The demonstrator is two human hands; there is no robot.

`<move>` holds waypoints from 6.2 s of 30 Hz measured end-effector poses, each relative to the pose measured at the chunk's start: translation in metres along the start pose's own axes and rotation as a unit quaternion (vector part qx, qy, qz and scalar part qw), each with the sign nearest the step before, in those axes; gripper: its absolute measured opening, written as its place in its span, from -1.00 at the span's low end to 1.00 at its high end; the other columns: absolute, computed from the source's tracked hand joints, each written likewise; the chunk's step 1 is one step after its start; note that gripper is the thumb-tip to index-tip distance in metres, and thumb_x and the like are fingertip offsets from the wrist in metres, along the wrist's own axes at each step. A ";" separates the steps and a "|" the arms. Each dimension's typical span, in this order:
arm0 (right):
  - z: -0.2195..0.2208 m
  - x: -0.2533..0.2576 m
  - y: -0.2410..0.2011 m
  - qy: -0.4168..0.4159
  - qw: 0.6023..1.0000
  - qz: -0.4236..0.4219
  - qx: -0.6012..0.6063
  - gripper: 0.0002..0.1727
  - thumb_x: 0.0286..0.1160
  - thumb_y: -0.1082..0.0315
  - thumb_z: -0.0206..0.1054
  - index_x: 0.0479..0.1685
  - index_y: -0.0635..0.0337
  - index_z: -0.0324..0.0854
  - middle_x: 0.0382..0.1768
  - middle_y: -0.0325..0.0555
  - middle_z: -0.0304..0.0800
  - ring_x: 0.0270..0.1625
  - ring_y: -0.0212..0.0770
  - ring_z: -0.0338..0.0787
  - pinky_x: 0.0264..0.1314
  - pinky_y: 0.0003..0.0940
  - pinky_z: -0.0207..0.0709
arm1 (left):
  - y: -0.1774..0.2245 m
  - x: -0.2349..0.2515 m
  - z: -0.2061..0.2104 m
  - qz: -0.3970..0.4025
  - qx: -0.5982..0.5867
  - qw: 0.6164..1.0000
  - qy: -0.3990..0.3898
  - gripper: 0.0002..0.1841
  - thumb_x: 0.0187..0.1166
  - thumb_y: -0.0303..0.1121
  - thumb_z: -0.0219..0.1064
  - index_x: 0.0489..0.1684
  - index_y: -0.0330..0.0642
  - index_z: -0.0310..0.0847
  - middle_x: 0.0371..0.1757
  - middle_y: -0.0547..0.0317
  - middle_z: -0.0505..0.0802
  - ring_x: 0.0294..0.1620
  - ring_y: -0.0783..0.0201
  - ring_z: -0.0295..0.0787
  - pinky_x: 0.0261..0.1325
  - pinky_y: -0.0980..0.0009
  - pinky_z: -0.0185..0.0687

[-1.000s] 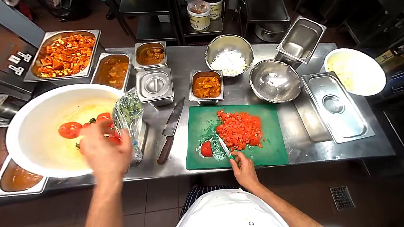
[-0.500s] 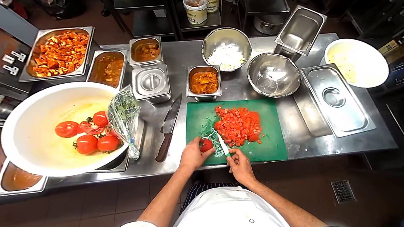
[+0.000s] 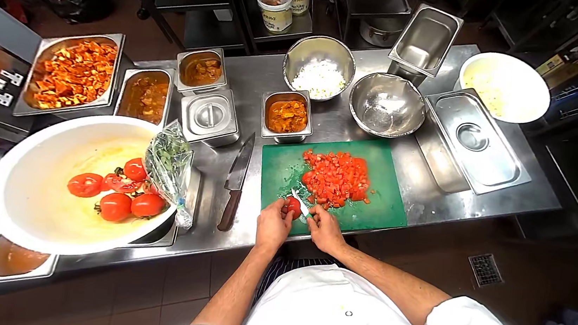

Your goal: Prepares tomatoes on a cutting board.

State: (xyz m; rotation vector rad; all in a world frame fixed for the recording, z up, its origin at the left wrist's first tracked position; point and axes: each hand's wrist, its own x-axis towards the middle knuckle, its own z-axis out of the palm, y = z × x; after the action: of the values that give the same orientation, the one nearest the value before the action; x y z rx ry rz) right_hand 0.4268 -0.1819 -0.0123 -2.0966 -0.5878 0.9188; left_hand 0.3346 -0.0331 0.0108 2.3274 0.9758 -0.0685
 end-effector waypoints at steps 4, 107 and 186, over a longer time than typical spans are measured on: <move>-0.007 -0.011 0.007 -0.047 0.998 0.014 0.030 -0.72 0.68 0.24 0.26 0.24 0.11 0.62 -0.39 -0.08 0.77 -0.50 -0.16 0.78 -0.32 -0.16 0.77 | 0.002 0.001 -0.002 -0.004 -0.016 1.000 -0.005 -0.72 0.57 -0.28 0.47 0.17 -0.12 0.76 -0.08 0.07 0.92 -0.10 0.13 0.91 0.10 -0.03 0.81; -0.021 0.004 0.010 0.069 0.899 -0.238 -0.361 -0.59 0.58 0.37 0.21 0.39 0.01 0.67 -0.03 -0.05 0.82 -0.23 -0.03 0.88 -0.28 -0.05 0.78 | -0.012 0.017 0.036 0.125 -0.006 0.987 0.098 -0.65 0.35 -0.20 0.59 0.07 -0.08 0.79 0.32 -0.01 0.72 0.27 0.01 0.75 0.22 0.02 0.78; -0.042 0.013 0.020 -0.019 0.897 -0.279 -0.343 -0.65 0.66 0.32 0.19 0.32 0.05 0.70 -0.04 -0.08 0.86 -0.10 -0.05 0.89 -0.10 -0.03 0.77 | -0.010 0.027 0.047 0.195 -0.005 0.972 0.130 -0.90 0.40 -0.34 0.49 -0.23 -0.10 0.83 0.02 0.06 0.82 0.04 0.10 0.82 0.06 0.08 0.81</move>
State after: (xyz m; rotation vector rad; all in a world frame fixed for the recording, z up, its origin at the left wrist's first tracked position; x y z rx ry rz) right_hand 0.4693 -0.2048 -0.0139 -2.2772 -1.6226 0.4403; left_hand 0.3558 -0.0364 -0.0394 2.5157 0.6151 0.4081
